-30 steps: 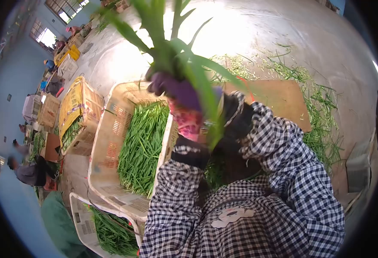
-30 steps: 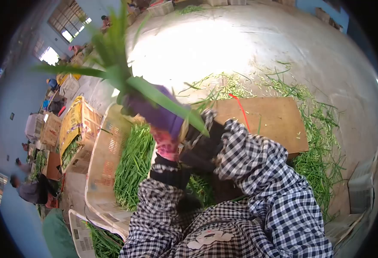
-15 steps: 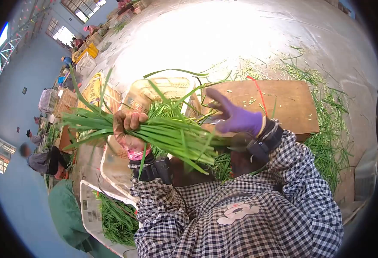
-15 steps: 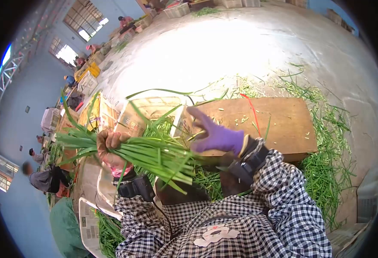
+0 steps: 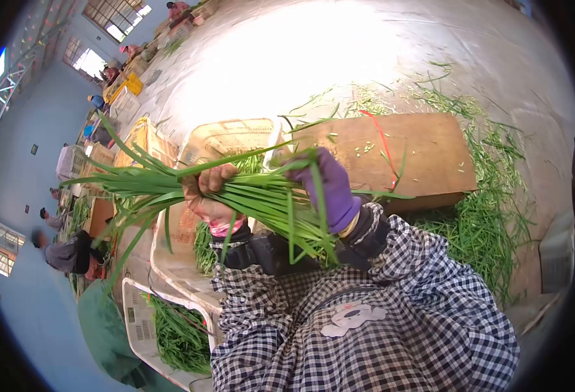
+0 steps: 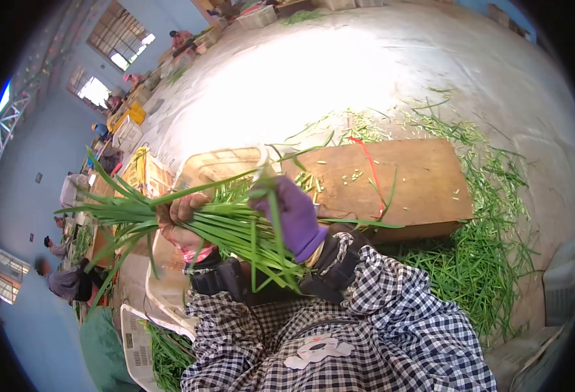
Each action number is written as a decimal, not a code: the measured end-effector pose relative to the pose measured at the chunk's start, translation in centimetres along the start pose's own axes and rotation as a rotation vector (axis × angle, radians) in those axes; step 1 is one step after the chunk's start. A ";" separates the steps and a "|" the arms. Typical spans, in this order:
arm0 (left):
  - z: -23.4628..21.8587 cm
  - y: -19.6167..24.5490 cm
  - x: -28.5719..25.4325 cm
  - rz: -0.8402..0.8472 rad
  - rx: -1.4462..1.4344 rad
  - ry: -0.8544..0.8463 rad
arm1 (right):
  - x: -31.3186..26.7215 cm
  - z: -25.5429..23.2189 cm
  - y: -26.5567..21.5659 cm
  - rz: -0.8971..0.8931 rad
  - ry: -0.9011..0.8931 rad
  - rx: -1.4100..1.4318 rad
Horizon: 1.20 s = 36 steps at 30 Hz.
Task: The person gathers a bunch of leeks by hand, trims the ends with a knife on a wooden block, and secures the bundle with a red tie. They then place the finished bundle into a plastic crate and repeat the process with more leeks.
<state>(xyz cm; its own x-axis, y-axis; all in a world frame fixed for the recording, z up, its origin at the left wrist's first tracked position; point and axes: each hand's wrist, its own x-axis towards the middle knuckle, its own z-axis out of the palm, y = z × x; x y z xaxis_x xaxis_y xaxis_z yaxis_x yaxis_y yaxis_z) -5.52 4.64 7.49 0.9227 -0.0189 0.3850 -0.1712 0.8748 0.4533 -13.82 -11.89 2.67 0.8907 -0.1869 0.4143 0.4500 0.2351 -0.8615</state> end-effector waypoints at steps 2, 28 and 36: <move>0.4 -0.8 0.3 0.094 -0.079 0.258 | 0.4 -1.6 0.5 -0.148 0.262 -0.033; 0.4 -3.9 1.2 -0.114 -0.418 -0.511 | -7.2 -7.2 -8.8 0.544 -0.421 -0.014; -0.9 -2.1 1.2 -0.132 -0.605 -0.548 | -12.9 -14.5 -9.8 1.116 -0.437 0.184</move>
<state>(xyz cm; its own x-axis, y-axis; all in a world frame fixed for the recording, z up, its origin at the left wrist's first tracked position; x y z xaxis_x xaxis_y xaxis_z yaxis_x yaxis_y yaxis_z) -3.78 3.23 6.23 0.5965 -0.2365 0.7670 0.2871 0.9552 0.0713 -30.61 -25.60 1.56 0.7248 0.5344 -0.4348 -0.6084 0.2003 -0.7679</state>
